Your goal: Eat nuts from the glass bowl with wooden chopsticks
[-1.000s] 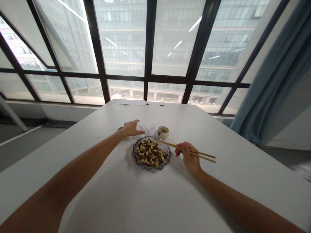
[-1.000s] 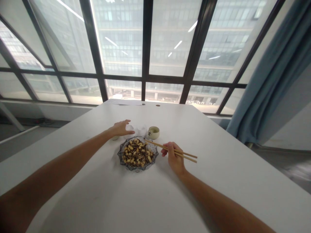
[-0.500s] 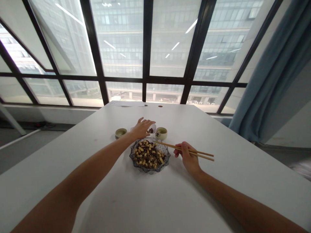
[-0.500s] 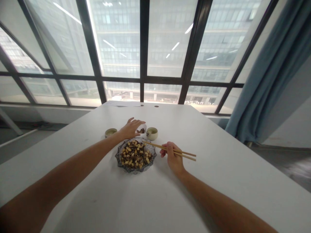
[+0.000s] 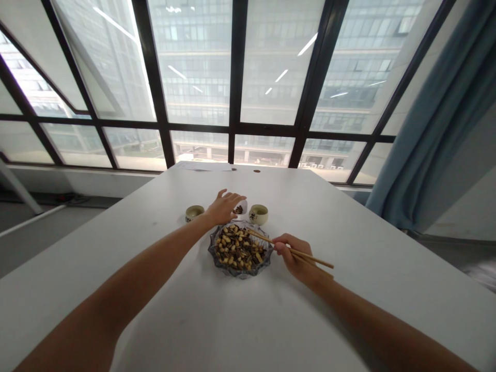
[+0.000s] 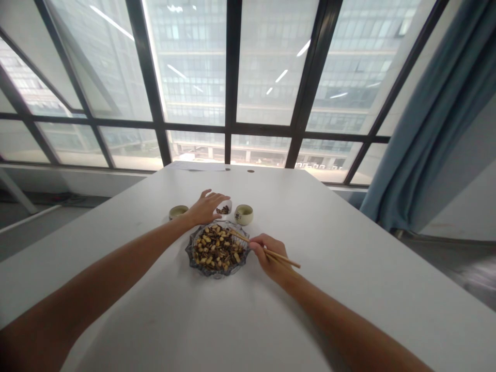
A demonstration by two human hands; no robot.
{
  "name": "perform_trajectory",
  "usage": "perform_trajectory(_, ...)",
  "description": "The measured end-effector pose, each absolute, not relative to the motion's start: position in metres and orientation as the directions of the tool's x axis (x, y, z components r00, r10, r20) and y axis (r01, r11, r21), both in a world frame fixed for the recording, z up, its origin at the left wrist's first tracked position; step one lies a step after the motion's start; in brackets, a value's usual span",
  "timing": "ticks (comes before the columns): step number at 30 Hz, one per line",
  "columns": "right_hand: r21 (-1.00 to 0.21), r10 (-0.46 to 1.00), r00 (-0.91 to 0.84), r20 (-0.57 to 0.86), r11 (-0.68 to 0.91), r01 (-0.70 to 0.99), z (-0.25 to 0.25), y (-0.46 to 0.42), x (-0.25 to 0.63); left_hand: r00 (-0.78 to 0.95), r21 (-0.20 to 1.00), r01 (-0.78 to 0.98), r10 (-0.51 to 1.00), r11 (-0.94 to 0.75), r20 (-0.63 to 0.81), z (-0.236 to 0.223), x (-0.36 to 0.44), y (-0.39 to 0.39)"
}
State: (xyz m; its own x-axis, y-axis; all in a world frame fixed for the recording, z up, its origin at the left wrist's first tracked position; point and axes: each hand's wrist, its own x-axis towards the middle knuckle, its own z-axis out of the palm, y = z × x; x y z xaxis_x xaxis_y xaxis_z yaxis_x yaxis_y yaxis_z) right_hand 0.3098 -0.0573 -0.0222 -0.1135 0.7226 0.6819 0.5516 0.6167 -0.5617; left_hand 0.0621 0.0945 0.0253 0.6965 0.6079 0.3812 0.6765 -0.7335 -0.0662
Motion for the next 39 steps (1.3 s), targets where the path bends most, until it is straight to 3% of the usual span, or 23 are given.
perform_trajectory(7, -0.405, 0.685, -0.338, 0.645, 0.682, 0.609, -0.004, -0.065, 0.299, 0.688, -0.064, 0.682, 0.609, -0.729, 0.395, 0.022, 0.062, 0.096)
perform_trajectory(16, -0.353, 0.651, -0.354, 0.671, 0.702, 0.619, -0.008, -0.061, 0.303, 0.655, -0.044, 0.722, 0.662, -0.69, 0.365, 0.021, 0.062, 0.097)
perform_trajectory(19, -0.429, 0.686, -0.283, 0.671, 0.67, 0.606, -0.009, -0.06, 0.304, 0.609, 0.013, 0.759, 0.716, -0.651, 0.341, 0.022, 0.062, 0.101)
perform_trajectory(24, -0.72, 0.793, 0.02, 0.608, 0.542, 0.434, -0.001, -0.053, 0.307, 0.474, 0.18, 0.849, 0.867, -0.496, 0.153, 0.032, 0.063, 0.114)
perform_trajectory(27, -0.763, 0.772, 0.137, 0.62, 0.554, 0.335, 0.008, -0.045, 0.313, 0.443, 0.247, 0.859, 0.893, -0.449, 0.082, 0.038, 0.073, 0.119)
perform_trajectory(33, -0.648, 0.627, 0.233, 0.743, 0.588, 0.485, 0.012, -0.037, 0.338, 0.621, 0.174, 0.752, 0.772, -0.636, 0.137, 0.034, 0.111, 0.119)
perform_trajectory(39, -0.421, 0.563, 0.01, 0.826, 0.605, 0.676, -0.002, -0.034, 0.351, 0.677, 0.214, 0.709, 0.734, -0.672, 0.063, 0.025, 0.135, 0.122)
